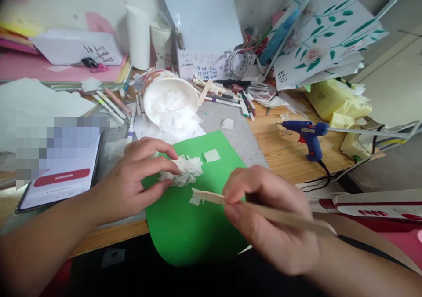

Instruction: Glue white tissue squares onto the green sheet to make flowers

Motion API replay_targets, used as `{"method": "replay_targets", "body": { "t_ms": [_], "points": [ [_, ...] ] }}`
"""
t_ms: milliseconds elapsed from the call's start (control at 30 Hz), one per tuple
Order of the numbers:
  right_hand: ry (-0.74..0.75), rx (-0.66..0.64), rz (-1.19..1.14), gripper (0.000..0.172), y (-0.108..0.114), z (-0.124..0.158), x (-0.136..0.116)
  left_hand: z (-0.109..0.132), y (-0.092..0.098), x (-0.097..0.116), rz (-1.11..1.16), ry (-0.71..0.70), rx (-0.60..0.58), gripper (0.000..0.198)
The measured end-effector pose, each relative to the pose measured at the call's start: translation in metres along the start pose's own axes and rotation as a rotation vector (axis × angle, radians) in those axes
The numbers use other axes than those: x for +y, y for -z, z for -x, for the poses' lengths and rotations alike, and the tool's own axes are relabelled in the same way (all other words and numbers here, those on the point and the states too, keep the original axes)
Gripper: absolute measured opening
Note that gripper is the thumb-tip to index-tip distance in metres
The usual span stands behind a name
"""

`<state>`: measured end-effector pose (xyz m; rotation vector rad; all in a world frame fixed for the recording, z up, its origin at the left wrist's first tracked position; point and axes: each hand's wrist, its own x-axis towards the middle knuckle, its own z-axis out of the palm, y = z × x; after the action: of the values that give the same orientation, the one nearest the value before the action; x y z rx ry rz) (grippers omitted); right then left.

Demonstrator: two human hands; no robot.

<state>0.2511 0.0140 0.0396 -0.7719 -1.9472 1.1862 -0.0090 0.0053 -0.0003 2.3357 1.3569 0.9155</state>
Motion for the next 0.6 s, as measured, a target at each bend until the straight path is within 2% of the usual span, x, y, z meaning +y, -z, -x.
{"method": "replay_targets", "body": {
  "t_ms": [67, 167, 200, 333, 400, 467, 600],
  "points": [
    [-0.135, 0.069, -0.245, 0.008, -0.003, -0.005, 0.004, 0.000, 0.003, 0.011, 0.119, 0.001, 0.042, 0.017],
    [-0.213, 0.065, -0.502, 0.006, -0.007, -0.007, 0.006, 0.000, 0.004, 0.037, 0.291, 0.032, 0.008, 0.044],
    [-0.227, 0.066, -0.556, 0.007, -0.008, -0.007, 0.005, 0.000, 0.003, 0.047, 0.352, 0.081, 0.013, 0.045],
    [-0.254, 0.071, -0.703, 0.010, -0.012, -0.007, 0.000, -0.003, -0.002, 0.076, 0.498, 0.261, 0.031, 0.014],
    [-0.243, 0.053, -0.756, 0.011, -0.013, -0.006, -0.002, -0.003, -0.004, 0.082, 0.492, 0.287, 0.047, 0.006],
    [-0.236, 0.045, -0.782, 0.012, -0.014, -0.005, -0.002, -0.001, -0.004, 0.086, 0.409, 0.270, 0.099, 0.007],
    [-0.217, 0.035, -0.648, 0.016, -0.012, 0.000, -0.004, 0.006, -0.002, 0.089, 0.159, 0.102, 0.211, 0.015]
  ]
}}
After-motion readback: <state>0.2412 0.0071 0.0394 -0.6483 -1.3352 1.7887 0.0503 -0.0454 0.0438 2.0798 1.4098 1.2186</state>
